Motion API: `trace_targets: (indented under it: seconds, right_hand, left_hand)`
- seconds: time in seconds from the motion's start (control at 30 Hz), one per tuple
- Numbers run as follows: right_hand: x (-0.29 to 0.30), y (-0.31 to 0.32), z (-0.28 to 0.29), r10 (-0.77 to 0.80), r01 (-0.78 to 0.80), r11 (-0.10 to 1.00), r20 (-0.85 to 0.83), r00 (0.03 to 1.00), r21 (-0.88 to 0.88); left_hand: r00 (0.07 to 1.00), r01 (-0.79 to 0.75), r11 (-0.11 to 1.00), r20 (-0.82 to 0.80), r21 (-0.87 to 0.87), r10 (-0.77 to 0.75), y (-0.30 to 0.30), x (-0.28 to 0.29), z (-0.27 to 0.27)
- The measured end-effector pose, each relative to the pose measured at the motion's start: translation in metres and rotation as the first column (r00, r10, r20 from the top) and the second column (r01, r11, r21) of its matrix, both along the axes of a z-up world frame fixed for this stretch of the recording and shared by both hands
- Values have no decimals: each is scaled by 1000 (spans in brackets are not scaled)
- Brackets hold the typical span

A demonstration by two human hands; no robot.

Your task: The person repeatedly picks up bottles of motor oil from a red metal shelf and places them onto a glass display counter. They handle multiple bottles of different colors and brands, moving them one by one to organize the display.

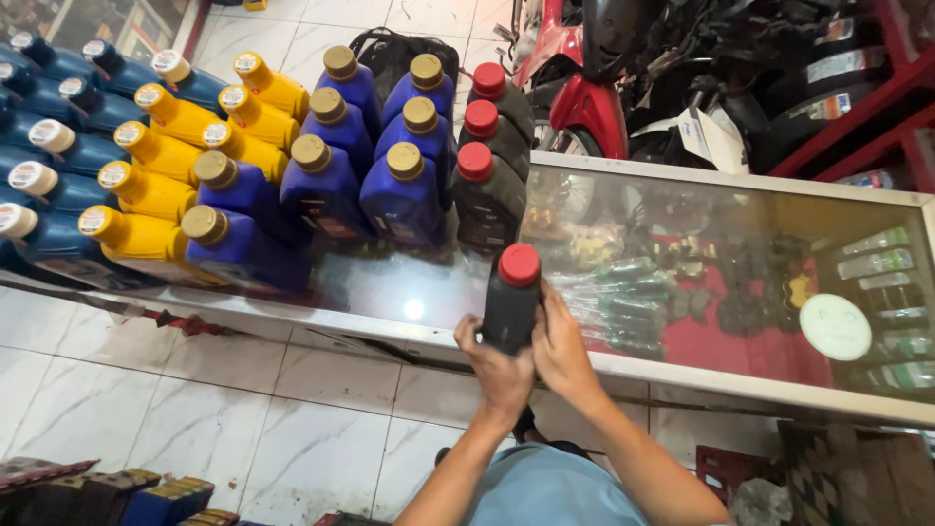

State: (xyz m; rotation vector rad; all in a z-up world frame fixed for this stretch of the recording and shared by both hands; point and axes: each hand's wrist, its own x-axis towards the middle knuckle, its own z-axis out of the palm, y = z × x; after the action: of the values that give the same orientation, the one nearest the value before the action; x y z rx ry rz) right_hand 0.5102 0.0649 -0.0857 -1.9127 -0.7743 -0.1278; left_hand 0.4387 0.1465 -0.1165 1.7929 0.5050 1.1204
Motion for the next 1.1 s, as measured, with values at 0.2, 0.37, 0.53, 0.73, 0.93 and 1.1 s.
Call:
trace_targets:
  seconds: [0.2, 0.37, 0.53, 0.73, 0.93, 1.1]
  right_hand:
    - [37, 25, -13, -140, 100, 989, -448, 883, -110]
    - [48, 35, -5, -159, 182, 982, -278, 947, 59]
    - [35, 23, 2, 82, -82, 996, 14, 997, 23]
    - [53, 40, -6, 17, -54, 984, -206, 978, -172]
    - [59, 56, -11, -36, -10, 969, -181, 983, -245]
    - [61, 46, -29, 22, -55, 978, -162, 987, -200]
  left_hand:
    - [993, 103, 960, -82, 261, -84, -13, -17, -24]
    - [903, 372, 922, -275, 108, -332, 0, -14, -17]
    - [947, 192, 981, -260, -2, -186, 26, 0, -15]
    - [919, 237, 968, -343, 79, -197, 47, 3, -9]
    - [911, 200, 970, -390, 136, -133, 42, 14, 8]
    - [917, 144, 982, -390, 121, -87, 39, 12, 5]
